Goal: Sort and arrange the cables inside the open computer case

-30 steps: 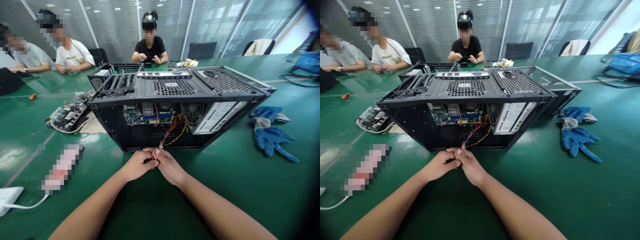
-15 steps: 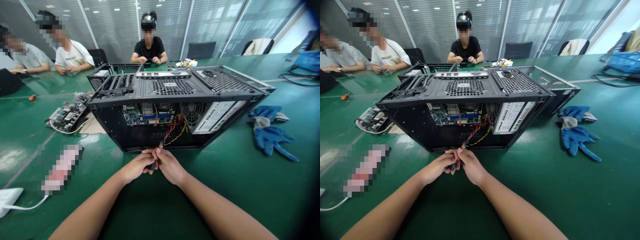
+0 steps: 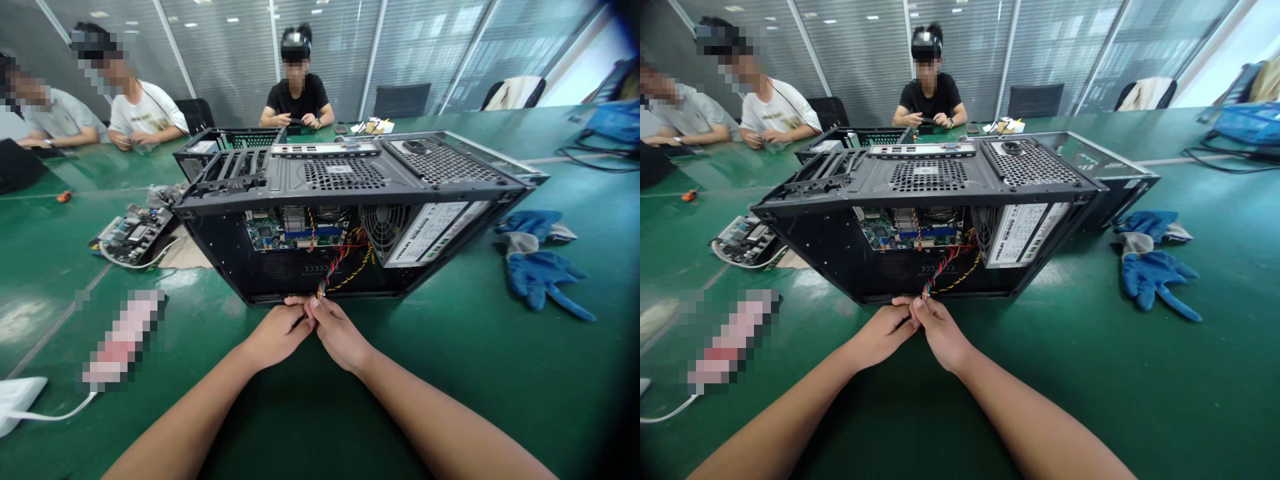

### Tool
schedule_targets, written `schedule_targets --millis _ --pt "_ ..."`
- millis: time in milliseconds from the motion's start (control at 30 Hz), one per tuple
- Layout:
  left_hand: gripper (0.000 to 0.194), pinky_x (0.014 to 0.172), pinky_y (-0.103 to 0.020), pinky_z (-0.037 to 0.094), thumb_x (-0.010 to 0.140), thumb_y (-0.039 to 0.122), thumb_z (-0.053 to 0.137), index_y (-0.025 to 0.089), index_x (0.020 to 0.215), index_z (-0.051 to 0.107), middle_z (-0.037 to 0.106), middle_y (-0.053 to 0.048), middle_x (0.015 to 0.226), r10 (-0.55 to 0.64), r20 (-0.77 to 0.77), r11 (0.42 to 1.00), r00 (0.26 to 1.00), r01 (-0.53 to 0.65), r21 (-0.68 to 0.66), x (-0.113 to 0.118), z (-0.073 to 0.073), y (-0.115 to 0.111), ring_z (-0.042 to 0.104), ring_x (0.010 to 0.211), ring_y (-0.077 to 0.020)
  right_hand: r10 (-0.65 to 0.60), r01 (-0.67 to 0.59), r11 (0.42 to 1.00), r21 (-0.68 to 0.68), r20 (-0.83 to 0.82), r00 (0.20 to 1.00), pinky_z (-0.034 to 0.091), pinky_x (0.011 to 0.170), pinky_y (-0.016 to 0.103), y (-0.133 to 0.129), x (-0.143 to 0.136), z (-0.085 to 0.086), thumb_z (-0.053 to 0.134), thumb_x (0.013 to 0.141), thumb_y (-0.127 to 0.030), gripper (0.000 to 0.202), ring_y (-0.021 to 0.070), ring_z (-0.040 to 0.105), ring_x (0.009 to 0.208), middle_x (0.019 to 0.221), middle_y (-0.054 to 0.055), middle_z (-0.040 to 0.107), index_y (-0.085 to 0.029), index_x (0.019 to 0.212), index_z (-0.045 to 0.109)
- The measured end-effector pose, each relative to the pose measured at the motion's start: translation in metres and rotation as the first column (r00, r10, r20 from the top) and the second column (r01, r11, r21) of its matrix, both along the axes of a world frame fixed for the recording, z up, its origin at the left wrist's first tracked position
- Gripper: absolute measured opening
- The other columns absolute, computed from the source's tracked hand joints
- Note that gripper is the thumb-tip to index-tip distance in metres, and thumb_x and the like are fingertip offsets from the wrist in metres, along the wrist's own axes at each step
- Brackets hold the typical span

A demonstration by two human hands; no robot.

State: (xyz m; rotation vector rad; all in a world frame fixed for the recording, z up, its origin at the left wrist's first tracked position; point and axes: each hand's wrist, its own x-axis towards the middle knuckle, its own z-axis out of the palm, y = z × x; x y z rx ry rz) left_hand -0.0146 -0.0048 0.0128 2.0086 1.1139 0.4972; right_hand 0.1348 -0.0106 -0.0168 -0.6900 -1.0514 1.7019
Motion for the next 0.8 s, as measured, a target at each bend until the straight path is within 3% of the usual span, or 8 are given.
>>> schedule_targets --millis 133,233,300,433,533,633,700,800 --pt "0.026 0.067 -0.024 0.04 0.094 0.028 0.042 0.016 0.075 0.055 0.057 -0.001 0.074 -0.002 0.046 0.999 0.999 0.003 -0.037 0.0 -0.001 -0.001 0.052 0.069 -0.0122 -0.015 0.015 1.0 0.001 0.0 1.0 0.038 0.097 0.039 0.0 0.0 0.001 0.054 0.092 -0.048 0.041 0.0213 0.058 0.1 0.092 0.007 0.067 -0.02 0.062 0.049" --pt "0.024 0.066 -0.025 0.043 0.092 0.03 0.045 0.015 0.076 0.054 0.055 -0.001 0.073 0.036 0.2 0.975 0.979 0.009 -0.222 0.0 -0.003 -0.001 0.054 0.068 -0.0122 0.033 -0.034 0.998 -0.045 -0.024 0.999 0.045 0.075 0.033 0.0 0.002 0.005 0.053 0.092 -0.05 0.043 0.0187 0.058 0.084 0.095 0.008 0.067 -0.02 0.061 0.048" --pt "0.022 0.065 -0.025 0.044 0.09 0.032 0.049 0.015 0.077 0.054 0.055 -0.001 0.074 0.088 0.312 0.94 0.946 0.025 -0.341 0.001 -0.003 -0.002 0.054 0.065 -0.0118 0.074 -0.08 0.993 -0.085 -0.068 0.995 0.044 0.06 0.03 -0.001 0.003 0.007 0.054 0.091 -0.05 0.043 0.015 0.054 0.068 0.098 0.008 0.067 -0.019 0.062 0.048" --pt "0.022 0.059 -0.024 0.044 0.087 0.034 0.053 0.014 0.077 0.054 0.056 -0.002 0.077 0.152 0.409 0.885 0.9 0.06 -0.462 0.003 -0.003 -0.003 0.052 0.061 -0.0103 0.106 -0.122 0.984 -0.131 -0.129 0.986 0.041 0.053 0.029 -0.002 0.004 0.008 0.055 0.09 -0.05 0.041 0.0116 0.046 0.054 0.092 0.007 0.067 -0.019 0.064 0.05" --pt "0.022 0.062 -0.024 0.043 0.088 0.031 0.052 0.014 0.074 0.054 0.055 -0.001 0.076 0.106 0.371 0.937 0.922 0.033 -0.349 0.003 -0.001 -0.003 0.052 0.064 -0.0108 0.088 -0.101 0.989 -0.107 -0.118 0.989 0.044 0.061 0.031 -0.001 0.004 0.009 0.055 0.09 -0.051 0.041 0.0149 0.052 0.064 0.091 0.007 0.067 -0.019 0.063 0.049" --pt "0.023 0.066 -0.024 0.04 0.089 0.028 0.051 0.015 0.071 0.055 0.056 0.0 0.074 0.071 0.227 0.991 0.971 -0.044 -0.123 0.003 0.001 -0.002 0.051 0.068 -0.0112 0.049 -0.052 0.998 -0.043 -0.072 0.996 0.043 0.085 0.037 0.0 0.004 0.01 0.055 0.091 -0.05 0.042 0.0218 0.059 0.09 0.091 0.008 0.067 -0.02 0.062 0.048" --pt "0.024 0.065 -0.023 0.039 0.09 0.027 0.049 0.015 0.071 0.057 0.057 0.0 0.072 0.079 0.127 0.997 0.989 -0.077 -0.026 0.004 0.002 -0.003 0.05 0.066 -0.0109 0.03 -0.031 0.999 -0.013 -0.04 0.999 0.037 0.096 0.041 0.001 0.003 0.01 0.055 0.09 -0.05 0.042 0.0251 0.058 0.104 0.092 0.008 0.068 -0.02 0.062 0.047" --pt "0.025 0.061 -0.023 0.036 0.091 0.027 0.048 0.015 0.071 0.058 0.057 0.001 0.067 0.099 0.024 0.994 0.995 -0.1 0.053 0.005 0.002 -0.004 0.049 0.06 -0.0106 0.011 -0.011 1.0 0.014 -0.014 1.0 0.033 0.101 0.043 0.001 0.003 0.007 0.054 0.091 -0.049 0.04 0.0261 0.056 0.111 0.094 0.008 0.068 -0.021 0.064 0.047"
